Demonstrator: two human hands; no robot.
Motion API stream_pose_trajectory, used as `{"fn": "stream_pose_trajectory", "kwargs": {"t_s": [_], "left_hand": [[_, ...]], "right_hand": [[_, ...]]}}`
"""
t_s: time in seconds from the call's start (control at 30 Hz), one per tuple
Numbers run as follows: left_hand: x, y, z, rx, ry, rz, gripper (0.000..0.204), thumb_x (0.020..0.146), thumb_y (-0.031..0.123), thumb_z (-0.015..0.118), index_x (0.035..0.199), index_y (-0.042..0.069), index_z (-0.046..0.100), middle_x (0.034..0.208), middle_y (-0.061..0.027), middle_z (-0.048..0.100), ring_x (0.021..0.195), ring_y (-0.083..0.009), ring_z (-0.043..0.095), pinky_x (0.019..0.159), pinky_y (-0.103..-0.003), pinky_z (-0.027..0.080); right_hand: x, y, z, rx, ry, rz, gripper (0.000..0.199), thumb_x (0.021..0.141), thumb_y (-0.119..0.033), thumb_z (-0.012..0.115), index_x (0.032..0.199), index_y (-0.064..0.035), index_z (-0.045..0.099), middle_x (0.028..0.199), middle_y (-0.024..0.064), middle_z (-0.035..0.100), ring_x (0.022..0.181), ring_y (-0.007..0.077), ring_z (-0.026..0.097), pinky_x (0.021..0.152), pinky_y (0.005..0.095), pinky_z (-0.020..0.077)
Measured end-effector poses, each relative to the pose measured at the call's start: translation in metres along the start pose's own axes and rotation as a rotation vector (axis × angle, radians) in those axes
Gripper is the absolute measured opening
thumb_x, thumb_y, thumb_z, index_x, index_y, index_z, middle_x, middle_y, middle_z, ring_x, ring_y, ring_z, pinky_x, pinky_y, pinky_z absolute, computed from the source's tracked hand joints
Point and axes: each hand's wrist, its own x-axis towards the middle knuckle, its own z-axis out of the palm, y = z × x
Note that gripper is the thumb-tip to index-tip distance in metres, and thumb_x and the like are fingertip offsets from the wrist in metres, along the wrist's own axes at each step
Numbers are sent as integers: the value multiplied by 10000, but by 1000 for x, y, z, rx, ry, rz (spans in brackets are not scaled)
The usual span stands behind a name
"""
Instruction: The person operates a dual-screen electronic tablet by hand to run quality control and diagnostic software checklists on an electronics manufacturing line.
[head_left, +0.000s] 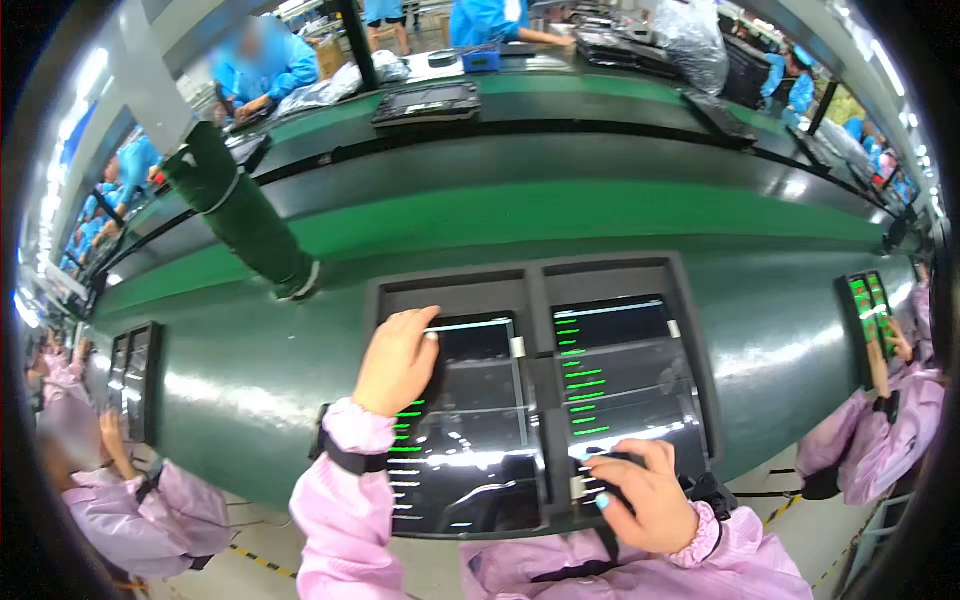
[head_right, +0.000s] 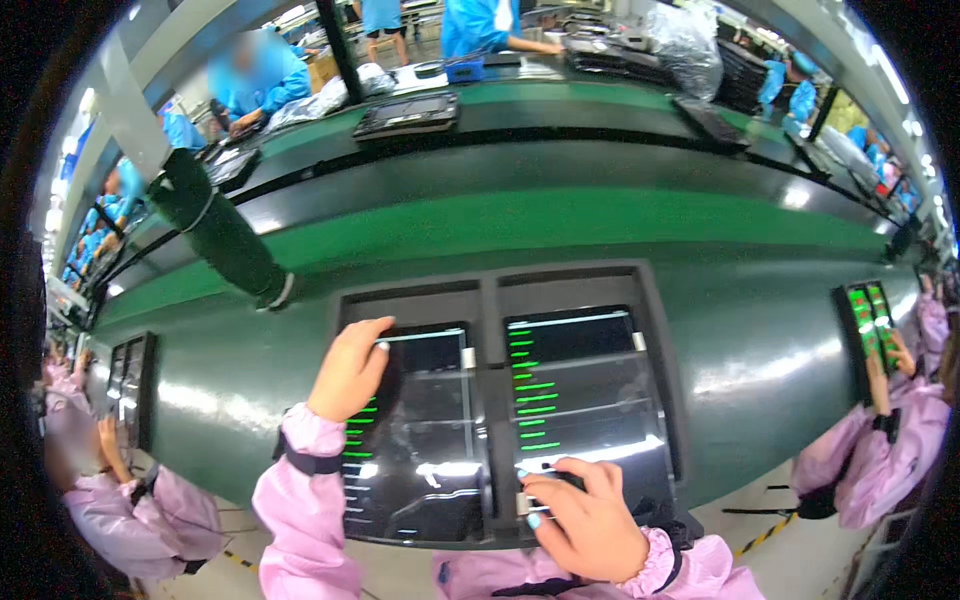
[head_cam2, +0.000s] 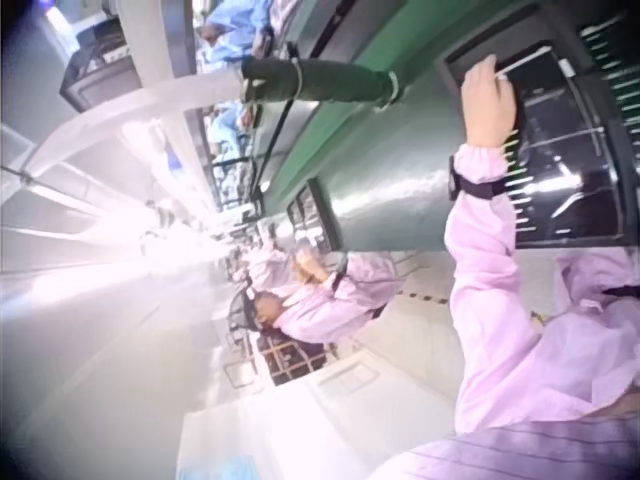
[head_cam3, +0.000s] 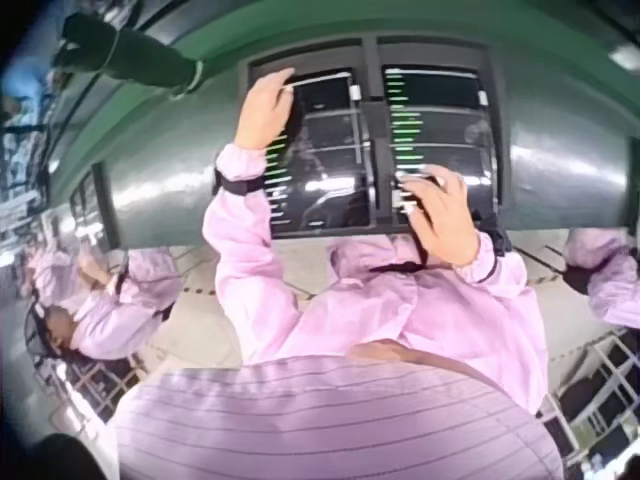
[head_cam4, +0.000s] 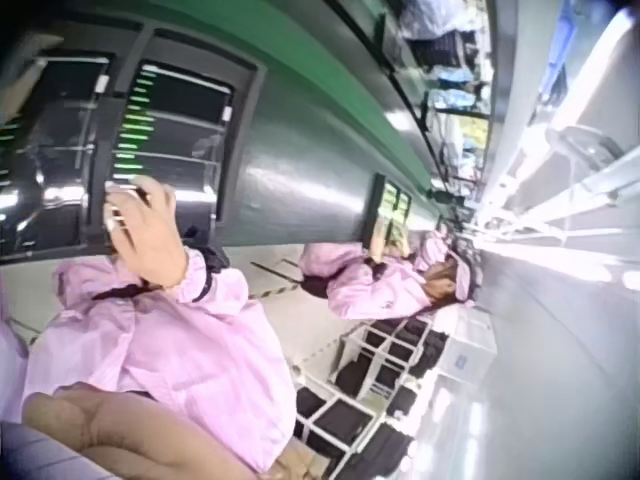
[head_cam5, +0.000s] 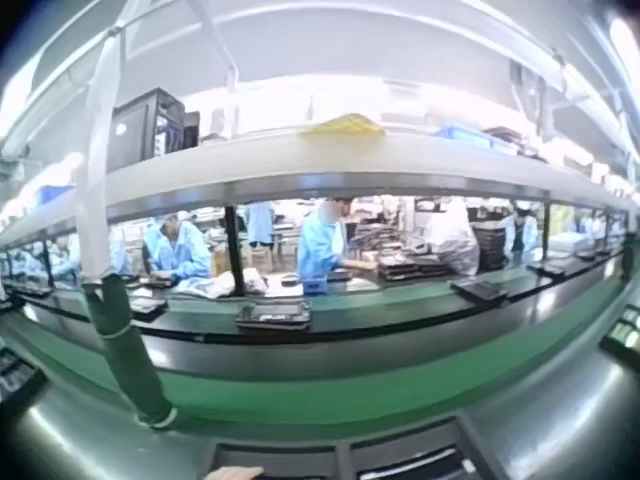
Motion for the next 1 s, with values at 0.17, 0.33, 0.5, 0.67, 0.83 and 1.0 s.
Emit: {"fn": "stream_pose_trajectory", "kwargs": {"t_s": [0.17, 0.33, 0.5, 0.67, 0.83, 1.0], "left_hand": [[-3, -2, 0, 1, 17, -36, 299, 780, 36, 493, 1066, -43, 531, 1027, -186, 568, 990, -338, 518, 866, -402, 411], [1, 5, -10, -4, -24, -44, 328, 792, 48, 504, 1111, -32, 513, 1088, -181, 548, 1046, -339, 493, 913, -395, 382], [-54, 30, -43, 11, 9, -205, 421, 809, 28, 496, 1224, -11, 439, 1248, -195, 430, 1170, -350, 407, 1005, -389, 304], [-120, 35, -38, -519, 90, -567, 519, 817, -13, 422, 1323, -21, 311, 1340, -183, 349, 1249, -288, 349, 1038, -379, 259], [-124, 41, -35, -461, 93, -556, 583, 796, -26, 411, 1355, -8, 249, 1348, -179, 332, 1259, -277, 328, 1046, -388, 240], [-114, 40, -28, -285, 80, -490, 653, 754, -20, 489, 1356, -6, 238, 1300, -174, 355, 1215, -276, 351, 1030, -380, 249]], "right_hand": [[-24, 25, -14, -26, 186, 188, 258, 670, -13, 576, 921, -44, 626, 950, 38, 625, 943, 258, 523, 809, 371, 377], [-27, 25, -10, -11, 170, 184, 260, 668, -8, 575, 918, -54, 628, 925, 30, 628, 939, 256, 528, 819, 368, 375], [-29, 31, -10, -17, 93, 62, 235, 665, -26, 590, 894, -67, 622, 919, 3, 646, 950, 241, 538, 807, 378, 366], [-29, 35, -15, -93, 49, -11, 219, 650, -31, 577, 858, -86, 620, 899, -21, 658, 950, 207, 546, 782, 396, 348], [-28, 36, -25, -44, 224, 98, 233, 602, 28, 514, 800, -54, 607, 900, 13, 669, 894, 246, 532, 765, 389, 365], [-29, 35, -26, -25, 242, 140, 238, 604, 33, 509, 803, -51, 609, 904, 21, 667, 896, 251, 527, 797, 377, 376]]}}
